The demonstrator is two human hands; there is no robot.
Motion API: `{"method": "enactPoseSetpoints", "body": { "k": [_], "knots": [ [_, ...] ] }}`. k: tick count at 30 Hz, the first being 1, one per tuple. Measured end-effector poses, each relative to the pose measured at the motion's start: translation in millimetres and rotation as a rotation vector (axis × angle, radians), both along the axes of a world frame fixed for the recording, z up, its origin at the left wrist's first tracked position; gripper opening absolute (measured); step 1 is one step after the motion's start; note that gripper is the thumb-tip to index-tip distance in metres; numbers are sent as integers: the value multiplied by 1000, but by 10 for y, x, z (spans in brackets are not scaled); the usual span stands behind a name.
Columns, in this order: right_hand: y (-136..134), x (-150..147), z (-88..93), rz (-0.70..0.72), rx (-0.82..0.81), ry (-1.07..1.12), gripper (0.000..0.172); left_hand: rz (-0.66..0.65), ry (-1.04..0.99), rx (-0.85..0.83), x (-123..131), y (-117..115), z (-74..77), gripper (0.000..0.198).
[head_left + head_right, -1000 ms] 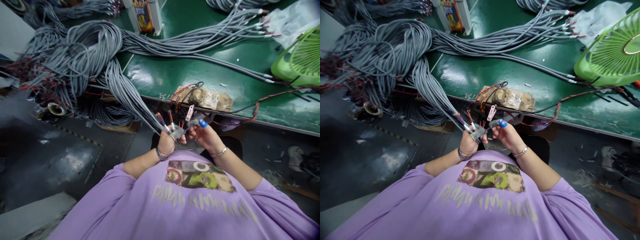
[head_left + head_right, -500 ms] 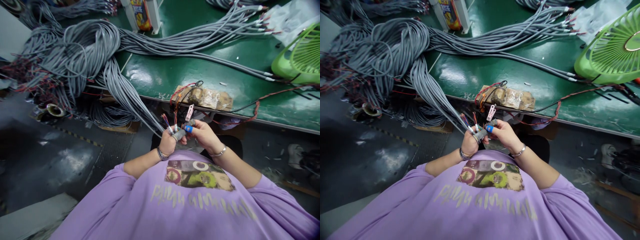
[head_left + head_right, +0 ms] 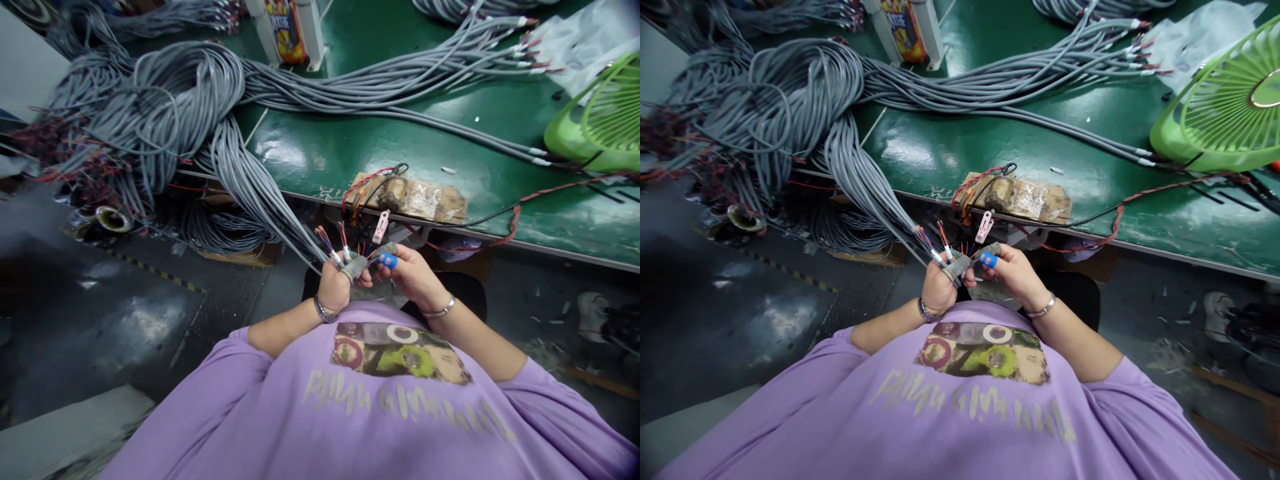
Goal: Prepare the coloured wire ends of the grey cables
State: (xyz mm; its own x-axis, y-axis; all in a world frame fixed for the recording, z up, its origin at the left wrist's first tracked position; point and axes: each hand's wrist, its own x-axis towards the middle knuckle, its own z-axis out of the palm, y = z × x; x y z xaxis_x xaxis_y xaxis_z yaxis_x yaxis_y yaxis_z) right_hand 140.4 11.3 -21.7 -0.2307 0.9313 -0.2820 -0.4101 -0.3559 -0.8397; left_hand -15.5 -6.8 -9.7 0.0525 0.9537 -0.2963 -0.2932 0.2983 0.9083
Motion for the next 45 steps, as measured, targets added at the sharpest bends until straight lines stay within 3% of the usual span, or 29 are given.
{"method": "enactPoseSetpoints", "body": {
  "k": [4,6,10,14,16,21,33,41,45],
  "knots": [
    [181,105,-35,-73,-154,99,48,-14,-47,-8,-16,4,57,35],
    [290,96,-23,-17,-204,116,51,-59,-75,-28,-19,22,88,33],
    [406,-21,6,103,-78,110,51,-189,-108,-71,-30,101,124,32],
    [400,-140,-25,-177,117,-53,51,-236,-133,-91,-54,189,131,35],
    [397,-180,-35,-246,151,-60,54,-242,-130,-98,-58,215,135,37],
    [433,-252,5,-98,-21,95,65,-248,-121,-106,-35,234,133,39],
    [420,-270,62,-66,-163,239,65,-250,-67,-133,17,230,116,37],
    [386,-137,113,51,-85,179,66,-185,-63,-88,-46,52,123,34],
    [395,-161,95,-47,-67,177,50,-120,-68,-81,-20,37,166,32]
  ]
}}
